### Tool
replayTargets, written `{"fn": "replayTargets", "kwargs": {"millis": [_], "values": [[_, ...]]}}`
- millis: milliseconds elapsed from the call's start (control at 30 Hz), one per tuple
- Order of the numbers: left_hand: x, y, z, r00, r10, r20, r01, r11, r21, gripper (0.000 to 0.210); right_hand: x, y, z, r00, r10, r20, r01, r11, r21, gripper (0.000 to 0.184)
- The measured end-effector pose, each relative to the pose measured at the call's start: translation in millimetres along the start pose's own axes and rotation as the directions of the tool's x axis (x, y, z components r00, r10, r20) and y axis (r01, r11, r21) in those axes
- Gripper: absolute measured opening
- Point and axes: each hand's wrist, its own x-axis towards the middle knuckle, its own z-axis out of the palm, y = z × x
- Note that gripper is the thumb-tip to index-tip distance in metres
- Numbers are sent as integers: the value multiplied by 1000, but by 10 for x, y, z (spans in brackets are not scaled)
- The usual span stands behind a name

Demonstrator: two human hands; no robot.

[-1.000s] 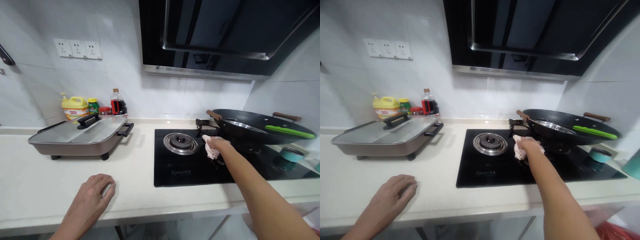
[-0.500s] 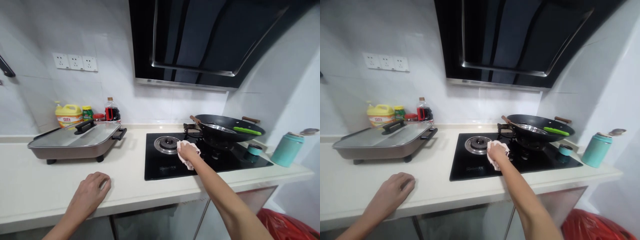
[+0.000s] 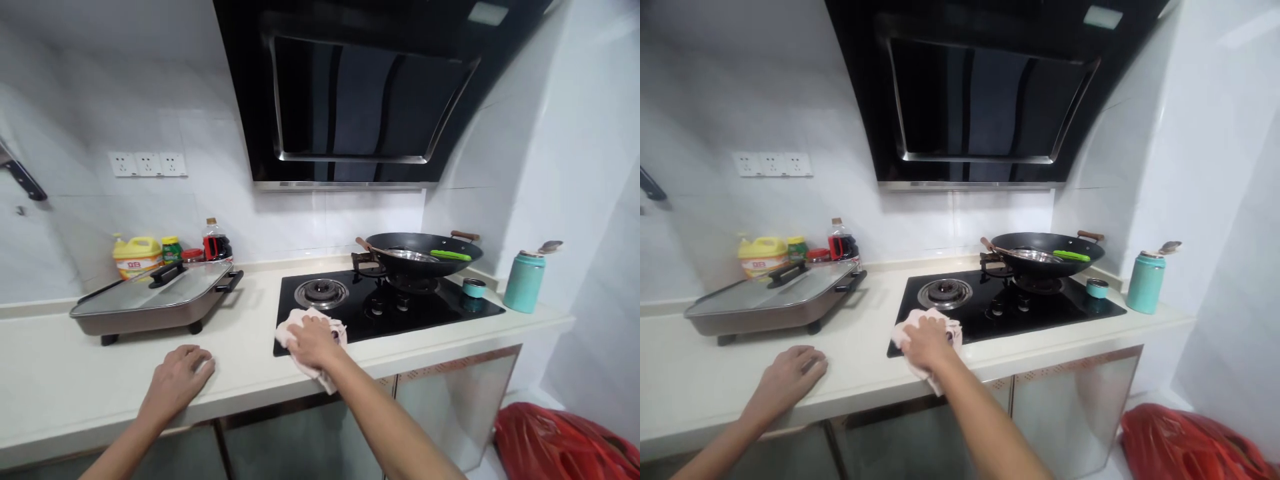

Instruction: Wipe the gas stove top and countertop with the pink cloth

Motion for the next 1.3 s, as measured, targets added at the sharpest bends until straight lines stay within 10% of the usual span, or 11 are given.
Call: {"fn": "replayTargets", "kwargs": {"millis": [167,500,833,1000,1300], "values": [[-18,69,-113,998,-49,43,52,996,-73,47,-207,-42,57,987,-148,-53,152,985,82,46],[-126,164,-94,998,-11,-63,2,990,-140,42,-503,1040,-145,972,235,-9,-236,972,-25,60],[-186,243,-92,996,-31,-89,23,996,-88,37,-763,1238,-153,994,104,-41,-108,987,-120,43],[-189,299,-113,996,-51,-79,45,995,-84,37,-574,985,-62,1000,14,-20,-17,990,-141,44],[-198,358,-157,993,-96,-64,93,994,-56,38,5,-290,138,971,-237,14,237,969,-63,37]]}}
